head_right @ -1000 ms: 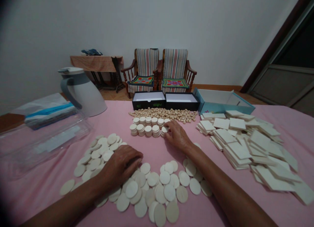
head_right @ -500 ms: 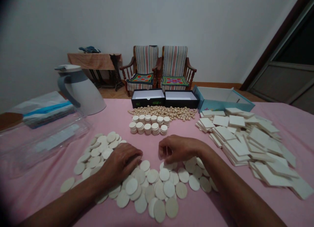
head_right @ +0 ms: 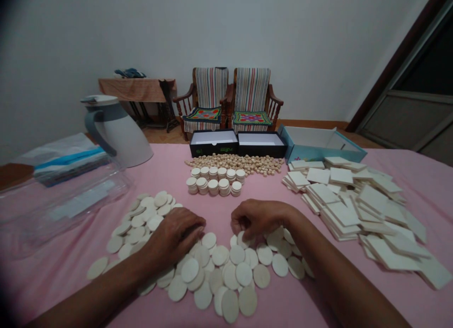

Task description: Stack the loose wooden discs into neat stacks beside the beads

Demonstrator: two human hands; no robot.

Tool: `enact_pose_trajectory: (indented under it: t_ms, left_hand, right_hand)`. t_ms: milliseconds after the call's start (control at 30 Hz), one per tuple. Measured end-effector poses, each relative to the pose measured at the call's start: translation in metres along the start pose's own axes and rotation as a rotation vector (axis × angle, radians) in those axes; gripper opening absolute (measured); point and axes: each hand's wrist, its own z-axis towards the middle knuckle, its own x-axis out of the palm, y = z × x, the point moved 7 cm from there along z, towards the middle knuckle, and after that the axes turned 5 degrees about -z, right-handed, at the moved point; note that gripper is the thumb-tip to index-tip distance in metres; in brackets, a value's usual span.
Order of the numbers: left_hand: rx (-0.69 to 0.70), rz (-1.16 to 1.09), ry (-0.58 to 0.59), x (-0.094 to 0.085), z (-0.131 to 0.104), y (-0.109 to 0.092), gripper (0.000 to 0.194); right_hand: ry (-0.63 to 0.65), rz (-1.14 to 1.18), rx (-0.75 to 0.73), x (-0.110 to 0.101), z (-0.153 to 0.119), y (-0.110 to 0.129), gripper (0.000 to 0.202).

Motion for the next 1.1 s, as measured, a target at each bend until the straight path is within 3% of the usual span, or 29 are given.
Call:
enact_pose_trajectory:
  t_ms: [167,400,533,833,1100]
  left_hand:
    - [0.007,-0.001,0.0,0.0,0.0,0.0,0.015]
    - [0.016,-0.005,-0.02,-0.001,0.001,0.0,0.015]
    - [0.025,-0.003,-0.023,-0.001,0.0,0.001,0.015]
    - [0.039,-0.007,-0.032,-0.002,-0.001,-0.001,0.015]
    - [0.039,0.006,-0.028,-0.003,0.001,-0.003,0.016]
  right_hand:
    - [-0.177,0.007,-0.073,-0.024,-0.006,-0.013,0.01]
    - [-0.44,-0.169,0.245,-0.043,-0.011,-0.049,0.022]
    - [-0.456,-0.208,0.279,-0.035,-0.007,-0.056,0.029]
    - [-0.49,-0.319,0.243,-0.033,-0.004,-0.051,0.022]
    - [-0.924,-0.256,0.046,-0.059,-0.006,-0.025,0.017]
